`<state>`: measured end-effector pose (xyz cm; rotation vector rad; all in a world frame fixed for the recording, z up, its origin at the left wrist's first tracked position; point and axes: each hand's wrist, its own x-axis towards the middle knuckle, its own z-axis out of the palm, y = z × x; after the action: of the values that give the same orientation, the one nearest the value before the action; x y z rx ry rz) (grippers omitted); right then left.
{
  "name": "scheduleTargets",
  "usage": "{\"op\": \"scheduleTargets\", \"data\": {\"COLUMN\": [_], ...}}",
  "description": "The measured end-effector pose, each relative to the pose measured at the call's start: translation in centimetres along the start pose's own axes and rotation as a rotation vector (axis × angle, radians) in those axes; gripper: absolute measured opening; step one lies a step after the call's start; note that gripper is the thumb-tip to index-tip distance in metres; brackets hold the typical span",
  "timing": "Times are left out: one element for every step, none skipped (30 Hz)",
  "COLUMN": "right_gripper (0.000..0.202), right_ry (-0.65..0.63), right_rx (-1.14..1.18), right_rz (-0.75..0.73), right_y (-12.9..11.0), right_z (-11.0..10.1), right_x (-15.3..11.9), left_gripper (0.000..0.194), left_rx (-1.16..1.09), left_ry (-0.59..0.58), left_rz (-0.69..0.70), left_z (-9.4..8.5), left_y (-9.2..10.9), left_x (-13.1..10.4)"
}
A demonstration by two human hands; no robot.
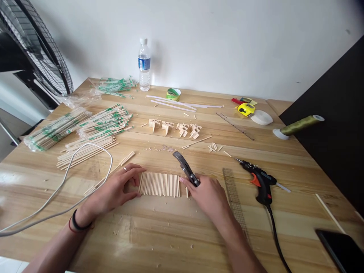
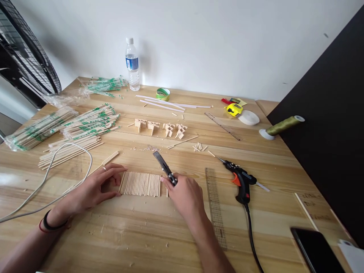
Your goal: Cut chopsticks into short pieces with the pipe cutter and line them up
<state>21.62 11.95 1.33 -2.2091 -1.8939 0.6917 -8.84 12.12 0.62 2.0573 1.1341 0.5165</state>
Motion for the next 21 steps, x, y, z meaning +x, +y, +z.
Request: {"op": "scheduleTargets", "data": {"right_gripper": [0.037, 0.039, 0.040, 0.041, 0.041, 0.040, 0.039, 0.039, 0.039, 0.039, 0.040, 0.040, 0.039, 0.040, 0.040, 0.041, 0.041, 0.041, 0.040, 0.040, 0.039], "right_ry": [-0.008, -0.014, -0.019, -0.024, -0.031, -0.038, -0.049, -0.062, -0.079, -0.098, -0.118, -0.138, -0.154, -0.167, -0.177, -0.183, -0.186, -0.189, -0.191, -0.193, -0.195], "right_rx": [0.001, 0.021, 0.056, 0.104, 0.162, 0.226, 0.294, 0.360, 0.421, 0.471, 0.513, 0.549, 0.581, 0.612, 0.638, 0.659, 0.673, 0.682, 0.688, 0.693, 0.699], "right_rz": [-0.008, -0.023, -0.040, -0.057, -0.072, -0.084, -0.092, -0.097, -0.102, -0.103, -0.099, -0.091, -0.080, -0.069, -0.061, -0.055, -0.052, -0.051, -0.051, -0.051, -0.051], "right_y": [-0.1, -0.2, -0.2, 0.0, 0.2, 0.4, 0.7, 1.0, 1.2, 1.4, 1.6, 1.7, 1.8, 1.8, 1.8, 1.7, 1.6, 1.5, 1.4, 1.3, 1.2], "right_z": [0.0, -0.1, -0.2, -0.3, -0.4, -0.5, -0.6, -0.6, -0.6, -0.5, -0.4, -0.2, -0.1, 0.0, 0.1, 0.1, 0.1, 0.0, 0.0, -0.1, -0.2], "right_x": [0.0, 0.0, 0.1, 0.1, 0.1, 0.0, 0.0, 0.0, -0.1, -0.1, -0.2, -0.2, -0.2, -0.3, -0.3, -0.4, -0.4, -0.4, -0.5, -0.5, -0.5], "left_gripper": [0.059, 0.058, 0.057, 0.057, 0.057, 0.056, 0.056, 0.056, 0.055, 0.054, 0.054, 0.053, 0.052, 0.052, 0.051, 0.051, 0.050, 0.050, 0.050, 0.050, 0.050], "left_rx": [-0.002, -0.002, -0.001, 0.001, 0.002, 0.003, 0.004, 0.006, 0.009, 0.015, 0.021, 0.028, 0.033, 0.036, 0.037, 0.036, 0.033, 0.030, 0.026, 0.022, 0.019], "left_ry": [-0.002, -0.003, -0.005, -0.005, -0.004, -0.005, -0.006, -0.007, -0.008, -0.008, -0.006, -0.001, 0.004, 0.010, 0.014, 0.018, 0.020, 0.021, 0.022, 0.022, 0.022], "left_rz": [0.006, 0.012, 0.017, 0.022, 0.025, 0.030, 0.033, 0.034, 0.035, 0.036, 0.037, 0.040, 0.043, 0.047, 0.048, 0.048, 0.049, 0.052, 0.056, 0.062, 0.066], "left_z": [0.0, 0.0, 0.1, 0.1, 0.1, 0.1, 0.2, 0.2, 0.2, 0.2, 0.3, 0.3, 0.3, 0.3, 0.3, 0.3, 0.3, 0.4, 0.4, 0.5, 0.5], "left_y": [0.0, 0.0, 0.0, 0.0, 0.0, -0.1, -0.1, -0.2, -0.2, -0.2, -0.2, -0.2, -0.2, -0.2, -0.2, -0.2, -0.2, -0.3, -0.3, -0.4, -0.4], "left_x": [0.0, 0.1, 0.1, 0.1, 0.1, 0.1, 0.1, 0.1, 0.1, 0.1, 0.1, 0.2, 0.2, 0.2, 0.2, 0.2, 0.2, 0.2, 0.2, 0.1, 0.1]}}
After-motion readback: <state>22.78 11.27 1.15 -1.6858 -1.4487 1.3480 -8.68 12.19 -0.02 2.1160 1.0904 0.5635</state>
